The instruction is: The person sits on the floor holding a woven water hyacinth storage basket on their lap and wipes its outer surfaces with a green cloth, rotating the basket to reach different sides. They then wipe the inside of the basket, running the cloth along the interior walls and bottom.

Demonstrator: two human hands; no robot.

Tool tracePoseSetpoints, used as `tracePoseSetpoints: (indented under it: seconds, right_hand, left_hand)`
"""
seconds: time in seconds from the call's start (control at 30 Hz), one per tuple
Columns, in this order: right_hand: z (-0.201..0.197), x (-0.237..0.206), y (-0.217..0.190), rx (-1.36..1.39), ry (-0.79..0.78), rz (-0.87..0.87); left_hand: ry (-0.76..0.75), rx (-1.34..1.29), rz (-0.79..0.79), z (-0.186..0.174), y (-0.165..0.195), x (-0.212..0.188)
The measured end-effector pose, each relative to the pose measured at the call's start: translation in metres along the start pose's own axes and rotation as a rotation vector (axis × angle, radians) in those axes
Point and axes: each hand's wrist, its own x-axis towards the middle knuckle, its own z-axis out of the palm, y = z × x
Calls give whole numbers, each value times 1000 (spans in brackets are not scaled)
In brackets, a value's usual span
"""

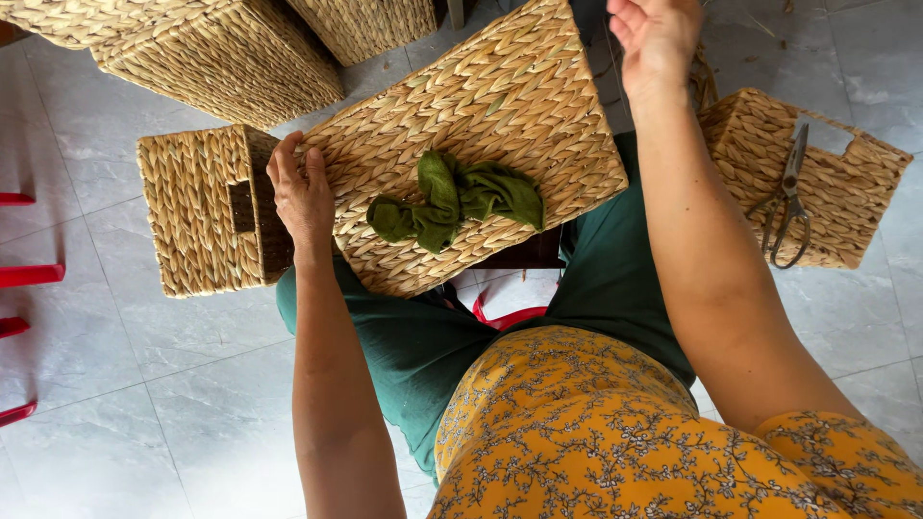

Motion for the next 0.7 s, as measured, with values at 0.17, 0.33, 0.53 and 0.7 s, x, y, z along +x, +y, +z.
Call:
tracePoseSetpoints:
  seconds: [0.17, 0.33, 0.53, 0.7]
  right_hand:
    - [21, -38, 27, -168, -20, -204]
    - [90, -184, 74, -835, -775, -566]
    - [97, -200, 78, -1147, -964, -851]
    - [31, -148, 53, -1280, -758, -817]
  left_hand:
    - [23, 18, 39, 6, -9, -1]
    - [4, 15, 29, 9, -19, -4]
    - [45, -5, 86, 11, -27, -5]
    - [101, -29, 140, 15, -31, -6]
